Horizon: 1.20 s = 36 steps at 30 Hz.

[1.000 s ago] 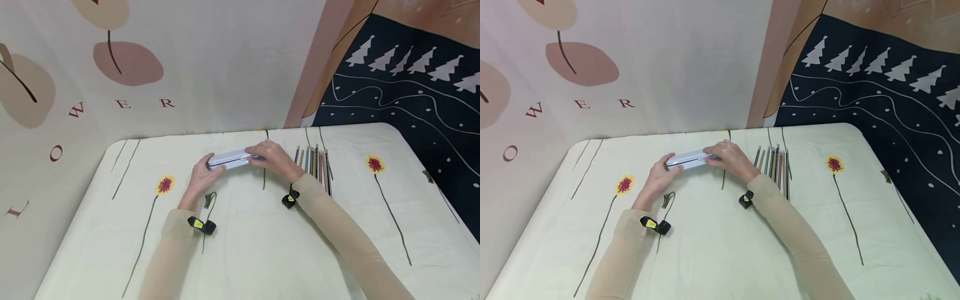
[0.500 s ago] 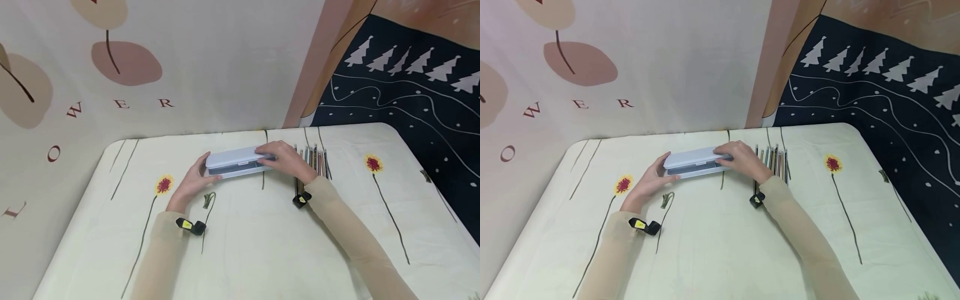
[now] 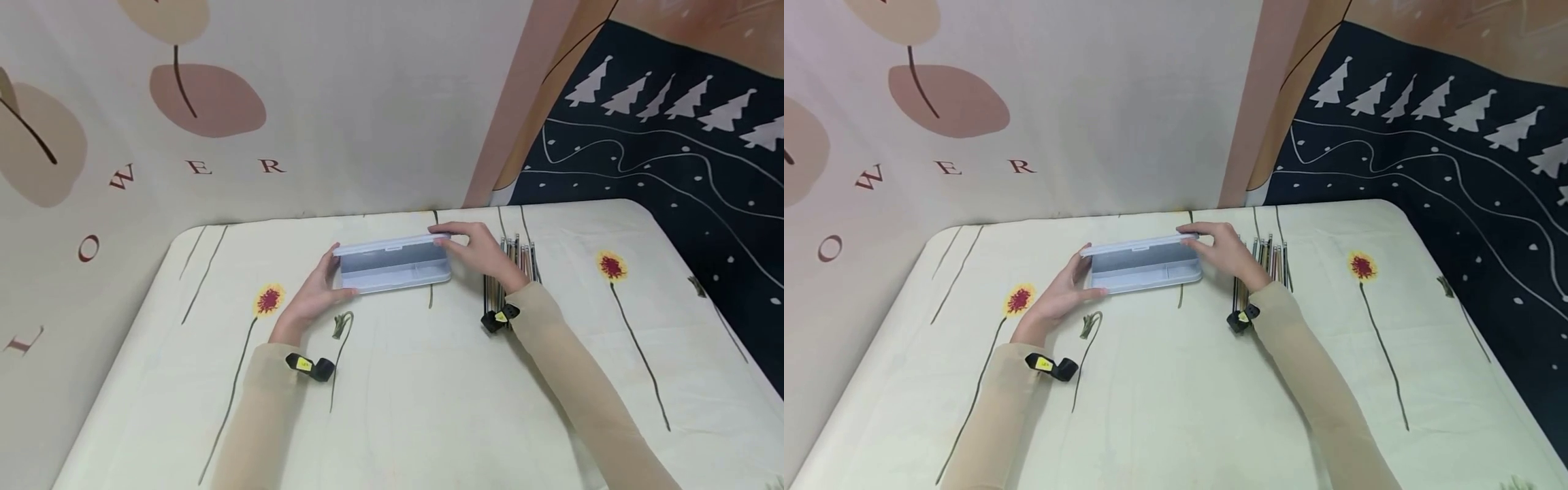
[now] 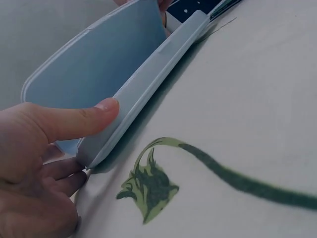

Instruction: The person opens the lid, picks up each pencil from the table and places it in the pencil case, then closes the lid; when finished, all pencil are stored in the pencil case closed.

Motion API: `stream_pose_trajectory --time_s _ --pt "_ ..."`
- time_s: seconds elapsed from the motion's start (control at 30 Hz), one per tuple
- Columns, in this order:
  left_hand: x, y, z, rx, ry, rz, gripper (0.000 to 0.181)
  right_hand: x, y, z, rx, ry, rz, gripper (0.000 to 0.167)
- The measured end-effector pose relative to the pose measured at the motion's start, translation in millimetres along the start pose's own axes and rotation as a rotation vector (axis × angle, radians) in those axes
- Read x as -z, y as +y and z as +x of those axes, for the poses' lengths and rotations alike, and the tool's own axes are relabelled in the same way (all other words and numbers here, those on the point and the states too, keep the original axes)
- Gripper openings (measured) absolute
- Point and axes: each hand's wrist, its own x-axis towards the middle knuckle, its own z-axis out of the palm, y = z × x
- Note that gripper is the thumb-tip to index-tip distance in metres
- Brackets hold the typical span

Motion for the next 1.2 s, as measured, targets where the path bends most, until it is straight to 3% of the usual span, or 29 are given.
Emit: stream_pose_trajectory --time_s 0.2,0.47,0.8,0.97,1.2 --pt "-0.1 2.3 -1.5 -0.007 -0.003 0.052 0.111 5 -2 15.7 -0.135 0.019 0.159 0.031" --pt "-1.8 0.6 -2.0 -0.032 -0.005 0.014 0.111 3 -2 33.7 -0.303 0.12 0.292 0.03" --pt "-3.0 1.5 -2.1 -0.035 0.002 0.098 0.101 1 6 60.8 -0.497 0.17 0.312 0.039" --pt "-3.1 3.6 -3.1 -0.021 0.01 0.153 0.095 0 10 67.0 -0.546 0.157 0.305 0.041" --pt "-0.7 3.4 -4.1 0.002 0.027 0.192 0.095 10 7 61.2 -0.501 0.15 0.31 0.042"
